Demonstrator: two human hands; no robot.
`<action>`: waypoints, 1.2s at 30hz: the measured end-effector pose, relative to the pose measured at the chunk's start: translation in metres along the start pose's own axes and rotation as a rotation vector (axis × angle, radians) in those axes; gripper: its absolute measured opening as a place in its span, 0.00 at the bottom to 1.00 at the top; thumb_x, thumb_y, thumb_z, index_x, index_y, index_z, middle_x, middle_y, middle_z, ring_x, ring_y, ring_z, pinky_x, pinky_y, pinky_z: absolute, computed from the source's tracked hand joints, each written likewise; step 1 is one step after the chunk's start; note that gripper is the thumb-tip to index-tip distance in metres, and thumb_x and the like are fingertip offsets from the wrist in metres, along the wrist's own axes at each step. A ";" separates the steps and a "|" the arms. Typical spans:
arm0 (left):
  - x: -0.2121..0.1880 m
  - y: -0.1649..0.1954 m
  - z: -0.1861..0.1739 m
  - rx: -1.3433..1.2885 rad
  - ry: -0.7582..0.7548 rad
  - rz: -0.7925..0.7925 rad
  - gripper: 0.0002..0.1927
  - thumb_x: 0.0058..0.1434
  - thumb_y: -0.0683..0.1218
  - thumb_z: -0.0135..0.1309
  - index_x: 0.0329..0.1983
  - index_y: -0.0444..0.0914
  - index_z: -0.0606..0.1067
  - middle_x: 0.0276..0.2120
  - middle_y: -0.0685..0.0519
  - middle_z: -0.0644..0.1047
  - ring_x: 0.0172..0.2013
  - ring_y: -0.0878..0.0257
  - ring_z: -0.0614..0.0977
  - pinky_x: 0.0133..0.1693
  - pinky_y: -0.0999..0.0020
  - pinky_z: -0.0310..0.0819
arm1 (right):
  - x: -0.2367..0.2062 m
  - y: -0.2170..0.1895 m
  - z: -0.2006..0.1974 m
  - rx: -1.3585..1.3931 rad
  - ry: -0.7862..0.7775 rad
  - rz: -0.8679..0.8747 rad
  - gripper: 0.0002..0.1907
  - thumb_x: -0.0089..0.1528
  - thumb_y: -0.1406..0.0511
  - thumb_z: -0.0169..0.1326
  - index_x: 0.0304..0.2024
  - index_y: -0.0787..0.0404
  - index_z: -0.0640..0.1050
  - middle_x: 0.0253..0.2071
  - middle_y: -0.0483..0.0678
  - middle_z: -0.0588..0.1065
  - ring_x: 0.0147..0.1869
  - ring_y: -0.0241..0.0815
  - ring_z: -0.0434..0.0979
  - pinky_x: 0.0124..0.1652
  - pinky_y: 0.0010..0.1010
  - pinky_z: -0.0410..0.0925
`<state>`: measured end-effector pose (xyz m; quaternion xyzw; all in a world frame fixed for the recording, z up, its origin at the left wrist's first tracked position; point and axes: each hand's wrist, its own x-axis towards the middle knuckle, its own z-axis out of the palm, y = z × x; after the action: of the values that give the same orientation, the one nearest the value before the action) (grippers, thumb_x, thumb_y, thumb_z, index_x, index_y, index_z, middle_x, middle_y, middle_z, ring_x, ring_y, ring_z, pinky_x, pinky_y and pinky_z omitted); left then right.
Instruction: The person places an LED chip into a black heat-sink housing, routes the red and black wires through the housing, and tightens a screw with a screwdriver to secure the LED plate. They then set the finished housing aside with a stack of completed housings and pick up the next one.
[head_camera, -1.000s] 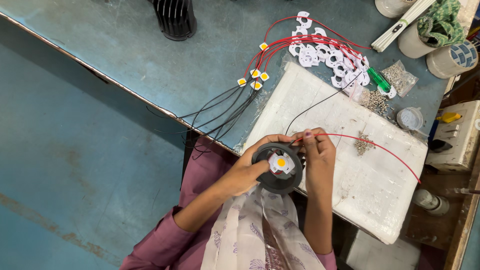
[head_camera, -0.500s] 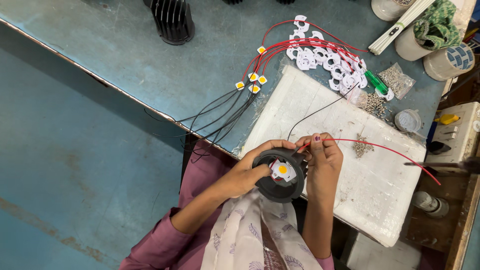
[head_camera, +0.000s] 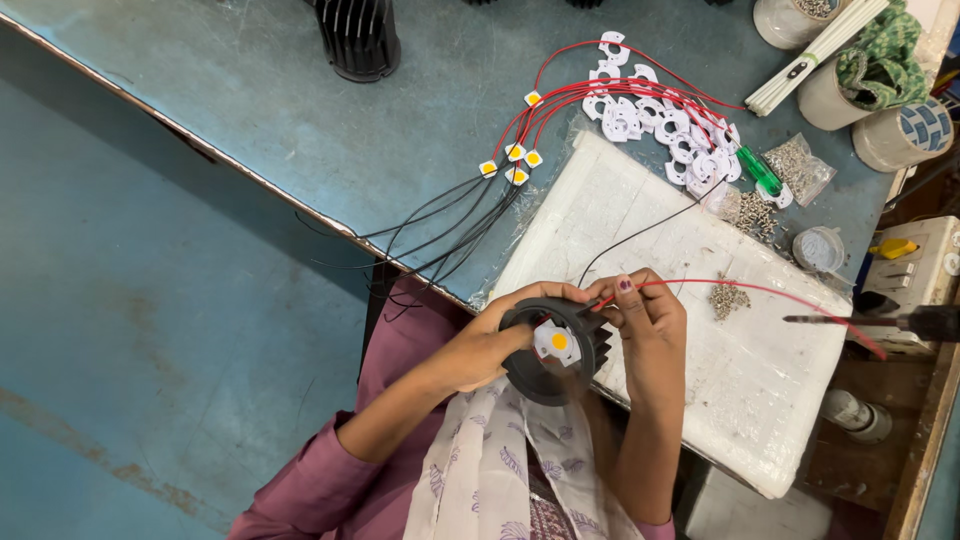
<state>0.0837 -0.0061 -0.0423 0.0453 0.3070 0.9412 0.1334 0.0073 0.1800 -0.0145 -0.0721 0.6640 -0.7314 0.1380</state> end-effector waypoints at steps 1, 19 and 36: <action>-0.001 0.000 0.000 -0.008 0.010 -0.011 0.28 0.60 0.31 0.39 0.65 0.28 0.67 0.58 0.45 0.74 0.56 0.63 0.78 0.60 0.66 0.73 | 0.000 0.000 -0.001 0.014 -0.004 0.012 0.11 0.71 0.64 0.49 0.36 0.64 0.72 0.39 0.53 0.78 0.41 0.35 0.78 0.45 0.27 0.72; 0.004 0.002 0.004 0.176 -0.014 0.052 0.25 0.62 0.35 0.39 0.64 0.28 0.70 0.58 0.45 0.75 0.59 0.62 0.76 0.64 0.66 0.67 | -0.003 0.012 -0.009 0.284 0.115 0.033 0.09 0.72 0.67 0.50 0.38 0.66 0.73 0.38 0.57 0.78 0.36 0.38 0.77 0.38 0.26 0.69; 0.002 0.001 0.011 0.424 0.005 0.145 0.20 0.67 0.32 0.43 0.61 0.33 0.73 0.56 0.53 0.75 0.59 0.67 0.74 0.64 0.72 0.64 | 0.014 0.010 -0.004 0.120 -0.015 0.238 0.22 0.73 0.55 0.43 0.43 0.69 0.75 0.40 0.55 0.79 0.44 0.41 0.80 0.49 0.30 0.73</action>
<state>0.0835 0.0001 -0.0327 0.0919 0.4944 0.8628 0.0519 -0.0061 0.1790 -0.0257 0.0102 0.6219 -0.7476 0.2328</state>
